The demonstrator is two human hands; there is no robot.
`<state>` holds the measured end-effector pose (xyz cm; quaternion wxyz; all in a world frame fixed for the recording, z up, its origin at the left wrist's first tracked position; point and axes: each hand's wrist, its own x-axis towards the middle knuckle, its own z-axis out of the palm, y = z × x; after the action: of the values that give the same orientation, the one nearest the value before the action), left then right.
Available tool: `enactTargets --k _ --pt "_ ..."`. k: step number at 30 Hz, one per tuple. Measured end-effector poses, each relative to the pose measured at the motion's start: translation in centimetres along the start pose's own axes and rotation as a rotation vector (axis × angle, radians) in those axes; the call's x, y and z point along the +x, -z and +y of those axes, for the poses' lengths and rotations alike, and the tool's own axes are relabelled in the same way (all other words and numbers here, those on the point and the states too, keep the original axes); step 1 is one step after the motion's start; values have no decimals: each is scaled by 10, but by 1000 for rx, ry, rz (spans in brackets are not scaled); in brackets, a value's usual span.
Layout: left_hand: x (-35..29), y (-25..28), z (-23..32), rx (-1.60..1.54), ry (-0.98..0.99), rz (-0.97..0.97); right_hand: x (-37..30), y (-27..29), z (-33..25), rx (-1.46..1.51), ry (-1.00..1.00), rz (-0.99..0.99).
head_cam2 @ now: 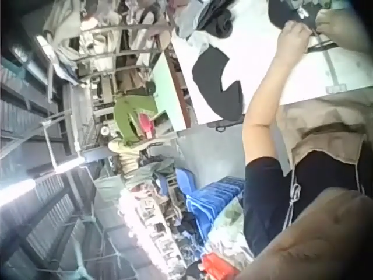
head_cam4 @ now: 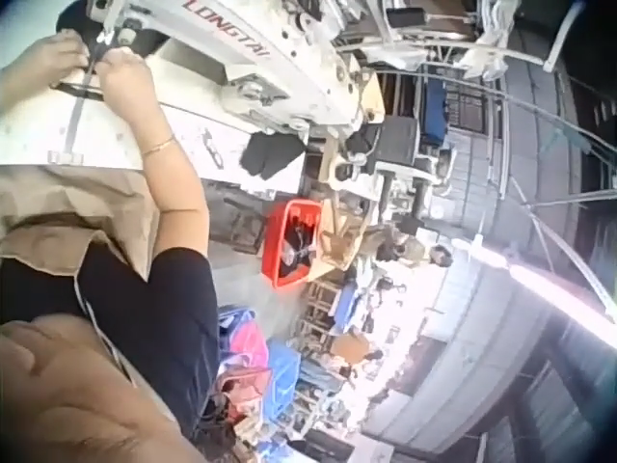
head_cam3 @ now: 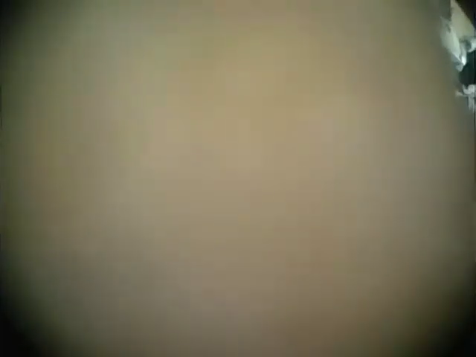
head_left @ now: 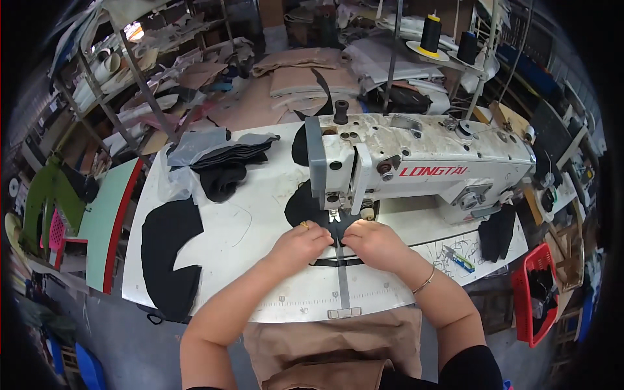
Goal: Stitching black material components together using an industrial sewing machine.
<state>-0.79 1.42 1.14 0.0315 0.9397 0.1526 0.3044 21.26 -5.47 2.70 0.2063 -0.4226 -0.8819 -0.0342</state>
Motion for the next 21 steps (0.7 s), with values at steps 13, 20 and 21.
enactTargets --k 13,20,21 --pt "2 0 -18 79 -48 -99 -2 3 -6 -47 7 91" --pt "6 -2 -28 67 -85 -126 0 -1 -3 -301 82 81" --pt "5 -2 -29 55 -92 -126 1 -2 -3 -316 89 84"
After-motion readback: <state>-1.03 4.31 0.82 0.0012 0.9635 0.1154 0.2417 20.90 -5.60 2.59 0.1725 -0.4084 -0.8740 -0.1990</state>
